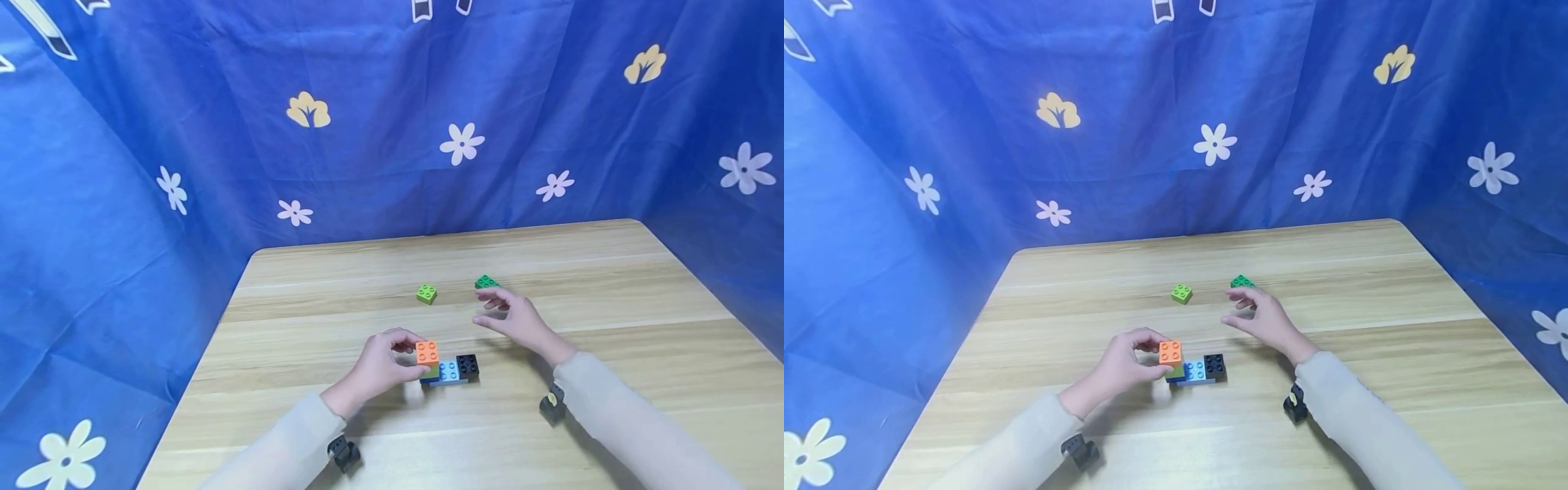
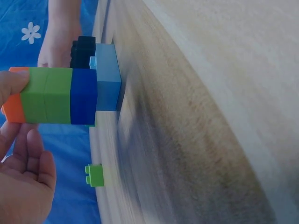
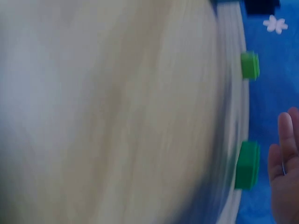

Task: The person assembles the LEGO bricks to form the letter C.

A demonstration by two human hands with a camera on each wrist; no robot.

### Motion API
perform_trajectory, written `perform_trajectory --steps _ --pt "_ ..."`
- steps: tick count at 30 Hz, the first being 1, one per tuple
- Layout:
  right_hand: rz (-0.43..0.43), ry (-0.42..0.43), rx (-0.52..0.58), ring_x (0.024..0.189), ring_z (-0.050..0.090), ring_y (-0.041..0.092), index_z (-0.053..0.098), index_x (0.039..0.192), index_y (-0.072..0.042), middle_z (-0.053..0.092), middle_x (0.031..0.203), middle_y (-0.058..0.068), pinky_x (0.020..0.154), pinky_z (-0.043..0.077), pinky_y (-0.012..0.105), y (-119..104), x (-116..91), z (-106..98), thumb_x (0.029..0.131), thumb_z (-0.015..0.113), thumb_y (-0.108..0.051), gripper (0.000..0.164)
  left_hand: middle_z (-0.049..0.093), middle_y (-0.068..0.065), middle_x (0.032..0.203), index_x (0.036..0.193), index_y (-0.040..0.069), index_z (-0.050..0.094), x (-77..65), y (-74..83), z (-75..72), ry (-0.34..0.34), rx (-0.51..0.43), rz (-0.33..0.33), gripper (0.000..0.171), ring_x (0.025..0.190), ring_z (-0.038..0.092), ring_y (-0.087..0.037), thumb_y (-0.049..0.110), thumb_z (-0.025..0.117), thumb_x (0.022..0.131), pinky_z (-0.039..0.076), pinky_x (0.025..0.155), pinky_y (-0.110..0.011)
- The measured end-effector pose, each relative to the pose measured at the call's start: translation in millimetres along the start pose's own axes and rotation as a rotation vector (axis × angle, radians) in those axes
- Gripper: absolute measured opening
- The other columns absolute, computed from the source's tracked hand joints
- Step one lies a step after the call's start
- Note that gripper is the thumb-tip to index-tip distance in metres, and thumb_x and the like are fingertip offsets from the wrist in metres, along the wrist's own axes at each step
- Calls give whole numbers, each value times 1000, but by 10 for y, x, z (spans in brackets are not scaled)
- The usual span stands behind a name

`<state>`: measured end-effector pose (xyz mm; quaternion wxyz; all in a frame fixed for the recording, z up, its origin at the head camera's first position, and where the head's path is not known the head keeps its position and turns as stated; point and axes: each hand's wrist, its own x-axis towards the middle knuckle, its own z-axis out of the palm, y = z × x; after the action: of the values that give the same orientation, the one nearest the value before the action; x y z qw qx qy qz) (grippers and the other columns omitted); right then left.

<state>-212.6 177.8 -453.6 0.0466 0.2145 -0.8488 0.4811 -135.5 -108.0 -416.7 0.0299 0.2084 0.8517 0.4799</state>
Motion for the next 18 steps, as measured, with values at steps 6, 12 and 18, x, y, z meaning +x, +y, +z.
perform_trajectory --steps 6,12,18 --pt "50 94 -81 100 55 32 54 128 -6 56 118 16 83 50 47 169 91 -101 78 80 -27 60 65 6 95 99 11 69 7 2 -16 -4 2 -12 33 88 59 -16 11 84 70 51 80 -31" --pt "121 155 -148 104 54 35 49 133 -6 49 120 19 86 47 50 258 205 -151 77 81 -26 67 65 6 94 98 12 69 18 -10 -35 -6 -15 -9 33 88 59 -19 10 84 69 51 81 -35" --pt "260 146 -113 107 51 36 42 138 -5 47 122 20 92 44 48 315 280 -174 79 79 -31 75 65 7 93 99 11 69 26 7 -53 -12 -13 -12 32 88 59 -18 10 83 69 50 81 -34"
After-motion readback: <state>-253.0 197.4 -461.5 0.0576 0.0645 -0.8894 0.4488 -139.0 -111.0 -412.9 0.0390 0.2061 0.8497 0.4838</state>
